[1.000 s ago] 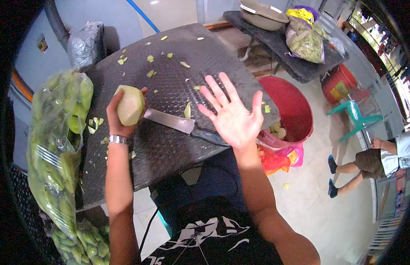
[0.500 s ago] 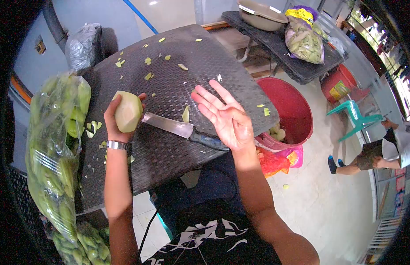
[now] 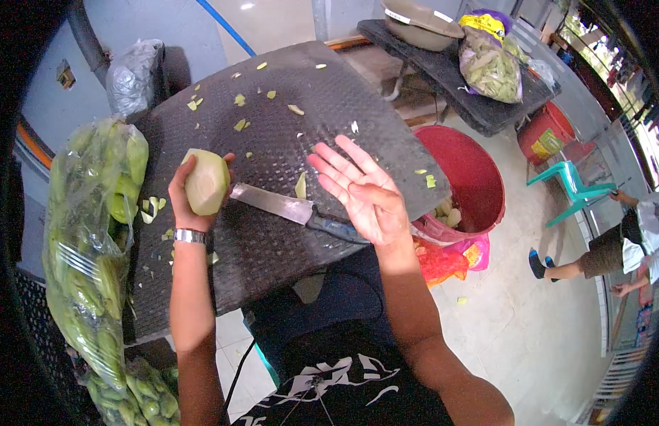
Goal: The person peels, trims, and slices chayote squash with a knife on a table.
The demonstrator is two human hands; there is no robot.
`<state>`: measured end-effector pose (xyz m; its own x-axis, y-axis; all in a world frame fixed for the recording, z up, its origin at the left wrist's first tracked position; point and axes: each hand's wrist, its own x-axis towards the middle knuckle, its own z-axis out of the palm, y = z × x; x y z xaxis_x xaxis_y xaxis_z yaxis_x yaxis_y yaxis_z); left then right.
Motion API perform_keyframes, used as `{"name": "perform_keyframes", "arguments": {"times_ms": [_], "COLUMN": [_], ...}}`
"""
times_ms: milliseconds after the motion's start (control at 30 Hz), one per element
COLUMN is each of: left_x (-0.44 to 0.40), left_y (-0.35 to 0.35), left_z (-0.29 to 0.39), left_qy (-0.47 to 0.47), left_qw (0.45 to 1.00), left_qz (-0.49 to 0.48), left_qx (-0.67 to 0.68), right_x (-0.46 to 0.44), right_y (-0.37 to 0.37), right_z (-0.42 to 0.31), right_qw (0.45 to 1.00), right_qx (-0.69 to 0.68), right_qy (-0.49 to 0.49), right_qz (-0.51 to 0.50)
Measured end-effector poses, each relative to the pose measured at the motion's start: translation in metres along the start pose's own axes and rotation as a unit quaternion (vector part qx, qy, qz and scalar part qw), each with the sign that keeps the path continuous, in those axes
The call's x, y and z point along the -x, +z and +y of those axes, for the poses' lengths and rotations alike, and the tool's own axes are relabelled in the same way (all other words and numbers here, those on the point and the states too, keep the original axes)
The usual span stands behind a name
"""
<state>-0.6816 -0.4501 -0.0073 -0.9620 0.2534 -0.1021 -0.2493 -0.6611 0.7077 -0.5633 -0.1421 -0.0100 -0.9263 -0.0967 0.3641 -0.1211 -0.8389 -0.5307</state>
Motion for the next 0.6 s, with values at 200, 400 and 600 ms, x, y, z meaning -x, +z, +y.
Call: {"name": "perform_keyframes", "arguments": {"times_ms": [200, 400, 600], "left_x": [0.0, 0.002, 0.005], "left_y": [0.006, 0.007, -0.008], "left_z": [0.001, 0.003, 0.02], "left_qy": [0.021, 0.005, -0.07], "left_qw": [1.0, 1.0, 0.932], "left_qz": [-0.003, 0.005, -0.01], "left_qx": [-0.02, -0.005, -0.356], "right_x": [-0.005, -0.004, -0.006], "right_y": [0.002, 0.005, 0.012], "right_z": [0.001, -0.001, 0.005], "right_qw": [0.999, 0.999, 0.995], "right_qx": [-0.033, 0.018, -0.094], "right_qy": [0.004, 0.021, -0.005], "right_qz": [0.028, -0.037, -0.026]}}
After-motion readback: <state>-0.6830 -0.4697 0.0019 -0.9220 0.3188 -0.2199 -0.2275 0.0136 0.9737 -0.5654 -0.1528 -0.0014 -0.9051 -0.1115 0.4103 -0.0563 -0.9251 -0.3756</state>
